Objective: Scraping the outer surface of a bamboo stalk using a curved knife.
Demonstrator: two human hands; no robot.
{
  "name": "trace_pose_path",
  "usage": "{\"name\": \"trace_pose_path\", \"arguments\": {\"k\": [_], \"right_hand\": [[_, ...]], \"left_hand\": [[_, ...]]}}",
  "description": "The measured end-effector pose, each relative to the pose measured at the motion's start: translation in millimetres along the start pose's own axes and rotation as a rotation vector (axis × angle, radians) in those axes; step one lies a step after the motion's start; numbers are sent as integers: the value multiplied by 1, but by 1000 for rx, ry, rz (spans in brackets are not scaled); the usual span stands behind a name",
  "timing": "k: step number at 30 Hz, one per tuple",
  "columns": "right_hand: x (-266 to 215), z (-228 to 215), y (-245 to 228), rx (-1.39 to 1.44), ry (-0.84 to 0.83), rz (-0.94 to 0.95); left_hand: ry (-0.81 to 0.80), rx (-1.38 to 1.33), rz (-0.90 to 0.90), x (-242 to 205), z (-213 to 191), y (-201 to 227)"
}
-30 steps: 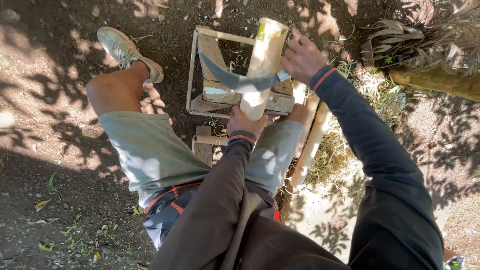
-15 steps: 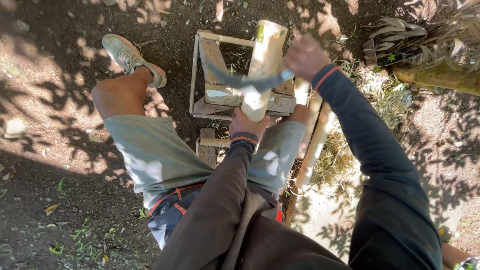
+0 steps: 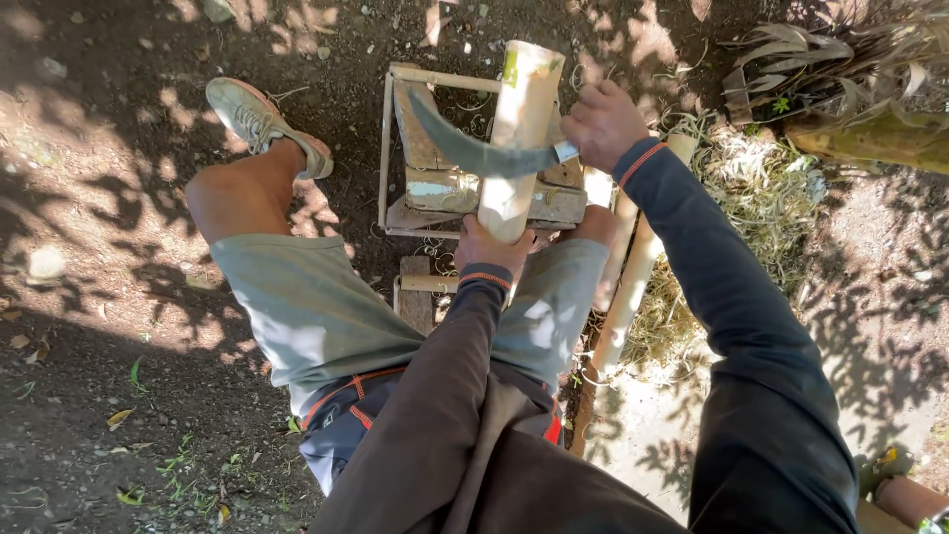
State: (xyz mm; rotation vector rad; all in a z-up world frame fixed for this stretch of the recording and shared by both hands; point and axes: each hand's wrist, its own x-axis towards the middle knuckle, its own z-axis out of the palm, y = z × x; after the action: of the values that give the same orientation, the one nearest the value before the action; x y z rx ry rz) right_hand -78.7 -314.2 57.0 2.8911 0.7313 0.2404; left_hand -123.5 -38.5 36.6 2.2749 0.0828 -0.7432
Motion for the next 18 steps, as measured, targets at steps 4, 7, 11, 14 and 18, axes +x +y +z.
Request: {"name": "trace_pose_path", "arguments": {"k": [4,7,11,14,18], "right_hand": [[19,-4,37,-86,-449,238],[0,14,59,-226,-23,452],[0,18,34,-202,-26,301],[-8,21,9,-62,-35,133],[-14,28,17,68,43,65]], "left_hand": [[-23,6,-20,-2,-2,2],[-33,-11,-39,-3,-4,5],[-33,-18,-28,-4,-5,5],[-34,-14,-18,-1,-3,3],[-31,-2,-1,2,1,0]]}}
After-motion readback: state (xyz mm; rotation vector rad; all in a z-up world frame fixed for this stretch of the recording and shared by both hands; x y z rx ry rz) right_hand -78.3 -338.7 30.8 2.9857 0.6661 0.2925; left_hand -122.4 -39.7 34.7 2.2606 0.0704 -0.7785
